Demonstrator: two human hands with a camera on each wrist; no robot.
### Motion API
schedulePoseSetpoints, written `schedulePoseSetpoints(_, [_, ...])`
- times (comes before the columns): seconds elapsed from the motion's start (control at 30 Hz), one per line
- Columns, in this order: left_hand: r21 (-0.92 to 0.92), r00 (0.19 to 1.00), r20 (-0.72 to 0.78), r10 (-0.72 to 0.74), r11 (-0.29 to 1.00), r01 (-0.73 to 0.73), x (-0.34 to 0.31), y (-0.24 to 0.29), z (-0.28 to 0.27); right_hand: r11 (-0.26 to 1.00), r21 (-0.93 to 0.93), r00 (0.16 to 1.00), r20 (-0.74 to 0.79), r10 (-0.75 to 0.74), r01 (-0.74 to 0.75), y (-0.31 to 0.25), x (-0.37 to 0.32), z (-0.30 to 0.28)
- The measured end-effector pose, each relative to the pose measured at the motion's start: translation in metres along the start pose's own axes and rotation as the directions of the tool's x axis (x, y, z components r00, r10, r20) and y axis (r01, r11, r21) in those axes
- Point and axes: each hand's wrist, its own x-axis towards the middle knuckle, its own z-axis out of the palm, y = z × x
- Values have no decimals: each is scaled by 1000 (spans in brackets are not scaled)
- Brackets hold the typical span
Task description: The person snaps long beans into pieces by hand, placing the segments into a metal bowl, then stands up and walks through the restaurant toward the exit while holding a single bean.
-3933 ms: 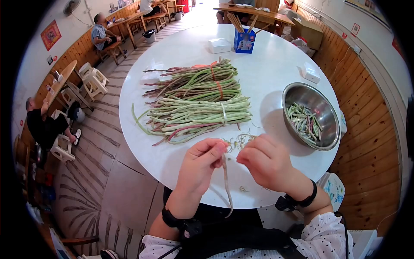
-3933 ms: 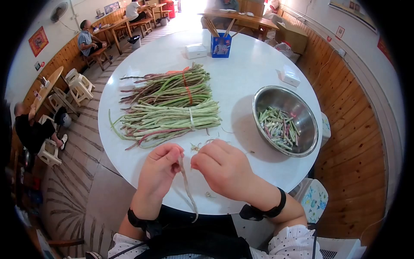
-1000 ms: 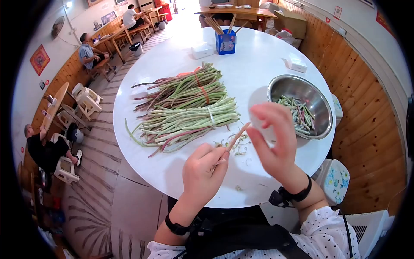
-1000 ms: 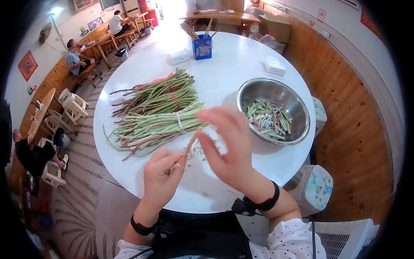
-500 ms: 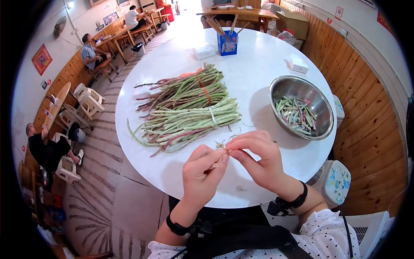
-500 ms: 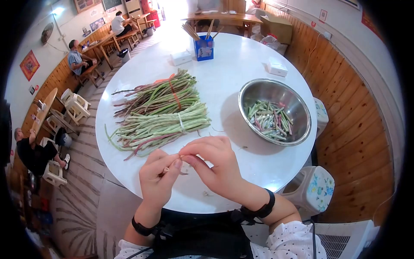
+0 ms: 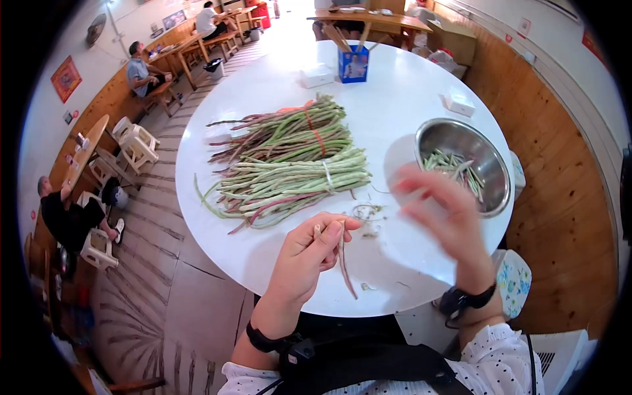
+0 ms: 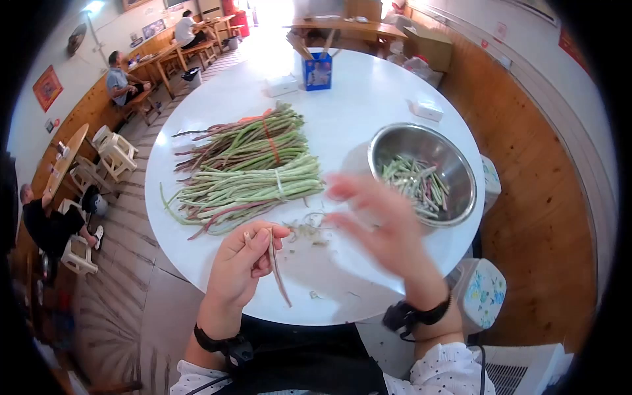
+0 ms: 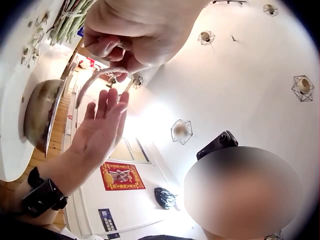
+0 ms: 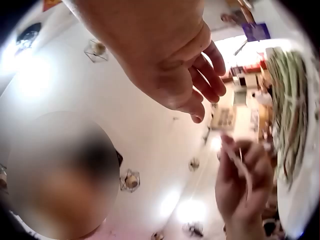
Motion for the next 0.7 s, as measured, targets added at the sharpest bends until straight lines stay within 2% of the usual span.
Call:
schedulePoseSetpoints(0.03, [21,998,64,8,1000,-9,2,-3,-1,999,36,996,86,-25,22,-16,-3,14])
schedulePoseSetpoints(0.07, [21,997,79,4,1000,-5,2,-6,1,991,16,988,75,-137,136,-15,-4,28])
schedulePoseSetpoints(0.17, [28,997,66,28,999,-30,-4,-7,1,965,-8,965,27,-261,261,-9,-2,46])
schedulePoseSetpoints(0.27, [24,999,-26,31,999,-30,-10,-1,0,903,-89,904,-44,-426,421,-10,1,58])
schedulePoseSetpoints(0.33, [-54,994,-108,-3,999,-3,-12,1,0,876,-49,877,21,-480,480,-14,-4,65])
schedulePoseSetpoints(0.37, [-101,979,-205,23,994,-45,-10,2,-2,861,-33,861,54,-505,507,-16,-8,65])
schedulePoseSetpoints(0.4, [-145,953,-300,44,985,-91,-6,3,-6,878,92,876,75,-476,469,-20,-12,63])
schedulePoseSetpoints(0.43, [-183,917,-394,59,973,-142,-3,3,-10,910,86,908,76,-412,406,-22,-14,52])
schedulePoseSetpoints(0.5, [-238,907,-407,105,947,-217,-2,9,-29,959,67,957,77,-281,276,-20,-17,23])
schedulePoseSetpoints(0.6, [-243,905,-396,156,933,-267,-4,14,-30,940,-240,955,228,-190,244,1,-7,20])
schedulePoseSetpoints(0.63, [-231,908,-387,158,937,-262,-5,14,-25,893,-399,953,290,-91,207,6,-12,27])
schedulePoseSetpoints(0.7, [-207,917,-363,165,945,-252,-5,14,-16,849,-486,936,350,-29,208,15,-18,35])
